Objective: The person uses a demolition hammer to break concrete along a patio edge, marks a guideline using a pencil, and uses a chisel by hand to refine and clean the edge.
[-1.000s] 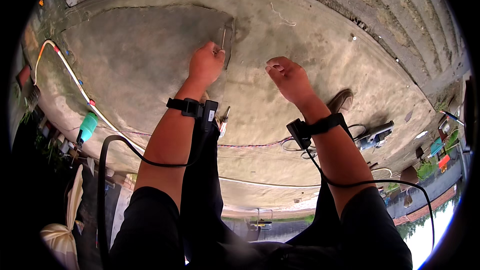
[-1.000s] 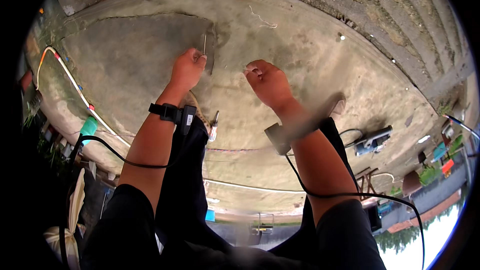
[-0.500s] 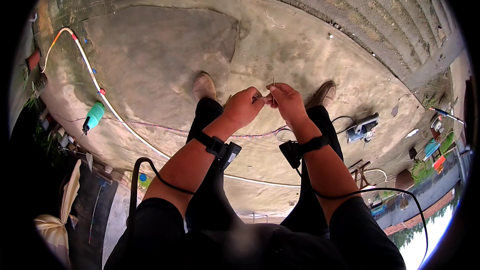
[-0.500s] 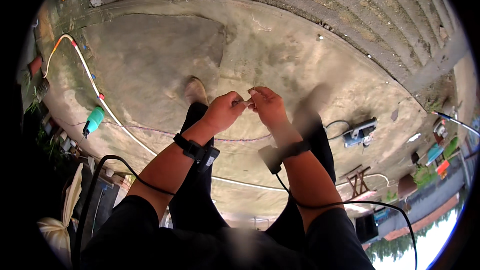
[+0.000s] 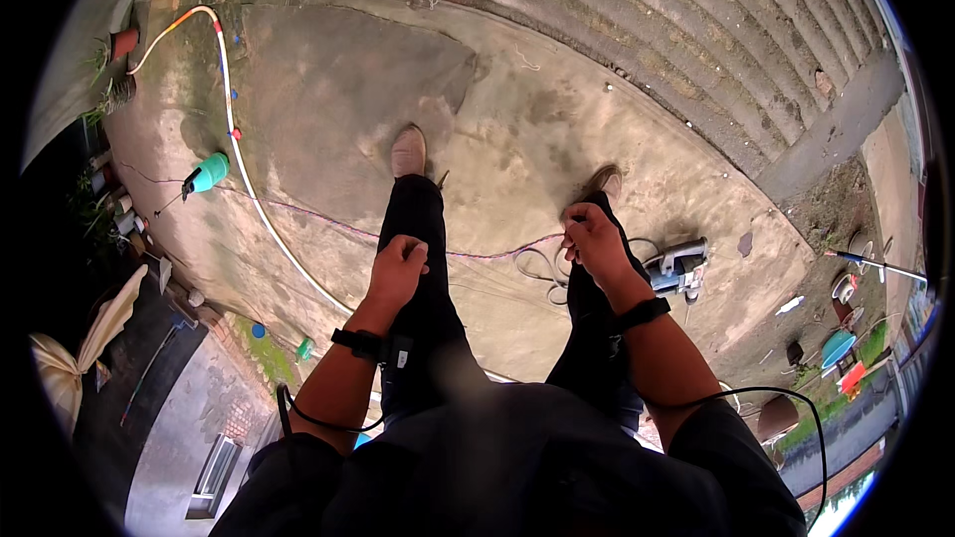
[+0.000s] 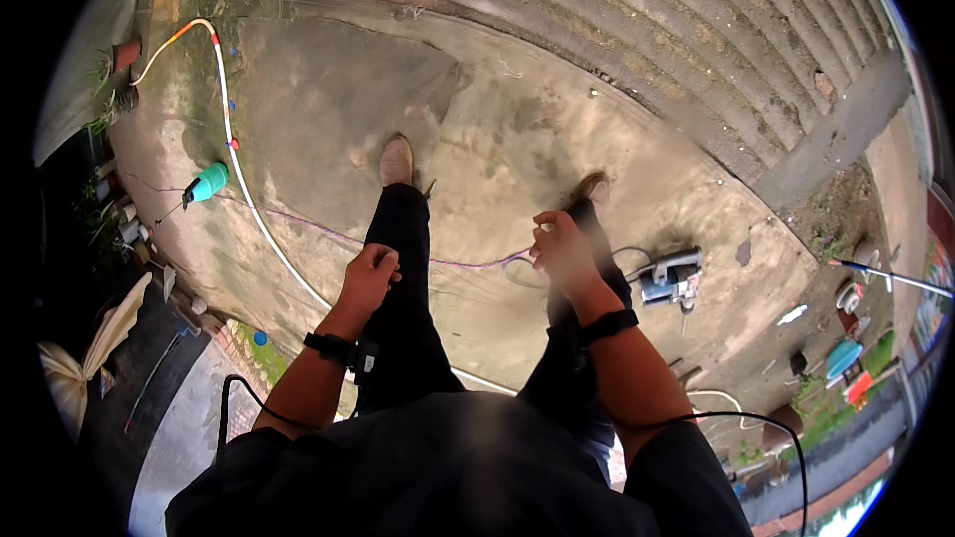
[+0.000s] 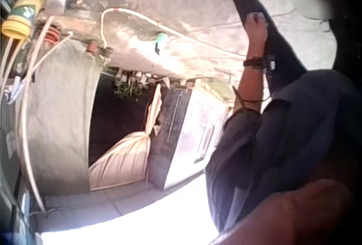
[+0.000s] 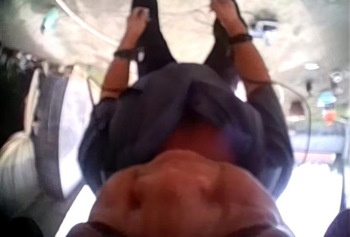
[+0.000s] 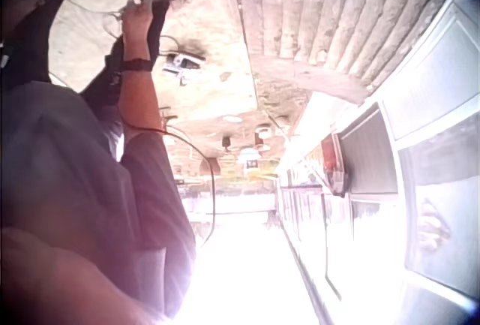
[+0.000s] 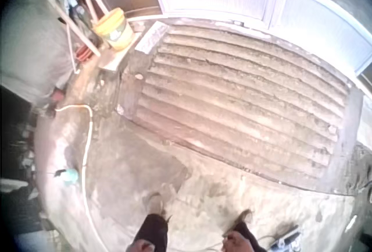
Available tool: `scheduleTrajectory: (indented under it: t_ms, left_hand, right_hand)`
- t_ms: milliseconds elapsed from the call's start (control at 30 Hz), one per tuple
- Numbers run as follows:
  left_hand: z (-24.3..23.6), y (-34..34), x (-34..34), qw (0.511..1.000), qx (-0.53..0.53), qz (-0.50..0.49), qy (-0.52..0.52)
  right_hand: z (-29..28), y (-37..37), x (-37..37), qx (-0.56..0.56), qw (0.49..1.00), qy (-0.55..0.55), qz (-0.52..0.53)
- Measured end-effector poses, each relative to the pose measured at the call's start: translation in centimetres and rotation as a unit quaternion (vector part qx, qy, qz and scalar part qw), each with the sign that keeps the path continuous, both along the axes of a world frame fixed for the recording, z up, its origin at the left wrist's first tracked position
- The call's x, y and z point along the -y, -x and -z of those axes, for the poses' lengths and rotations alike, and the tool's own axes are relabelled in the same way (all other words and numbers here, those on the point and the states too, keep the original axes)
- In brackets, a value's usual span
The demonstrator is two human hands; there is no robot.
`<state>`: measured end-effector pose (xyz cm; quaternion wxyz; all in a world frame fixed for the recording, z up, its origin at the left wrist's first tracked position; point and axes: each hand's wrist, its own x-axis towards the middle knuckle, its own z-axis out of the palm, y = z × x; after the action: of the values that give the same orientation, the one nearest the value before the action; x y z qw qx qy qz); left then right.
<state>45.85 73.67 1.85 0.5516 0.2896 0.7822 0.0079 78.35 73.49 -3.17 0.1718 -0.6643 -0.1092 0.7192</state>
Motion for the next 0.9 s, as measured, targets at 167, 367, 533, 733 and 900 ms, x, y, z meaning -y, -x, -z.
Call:
scheduleTrajectory:
  t_ms: [167,367,533,733,900]
  left_hand:
    - [-5.4,0.6,7.8,0.997,-0.056,-0.058,-0.001]
    - [-6.0,0.8,12.3,0.994,0.024,-0.09,0.055]
    - [-5.9,5.2,16.1,0.991,0.077,-0.065,0.084]
    - [-8.3,16.9,19.2,0.989,0.063,-0.133,0.027]
    - [-10.9,26.1,21.4,0.991,0.031,-0.129,0.001]
  right_hand:
    - [-2.3,-3.9,2.7,-0.037,0.999,-0.015,-0.014]
    - [-6.0,-6.1,9.6,0.033,0.996,0.027,-0.077]
    - [-7.7,-2.0,13.8,0.071,0.995,0.047,-0.046]
    - [-9.9,8.6,17.6,0.054,0.984,0.008,-0.171]
    - [-12.8,14.5,18.7,0.067,0.974,-0.095,-0.197]
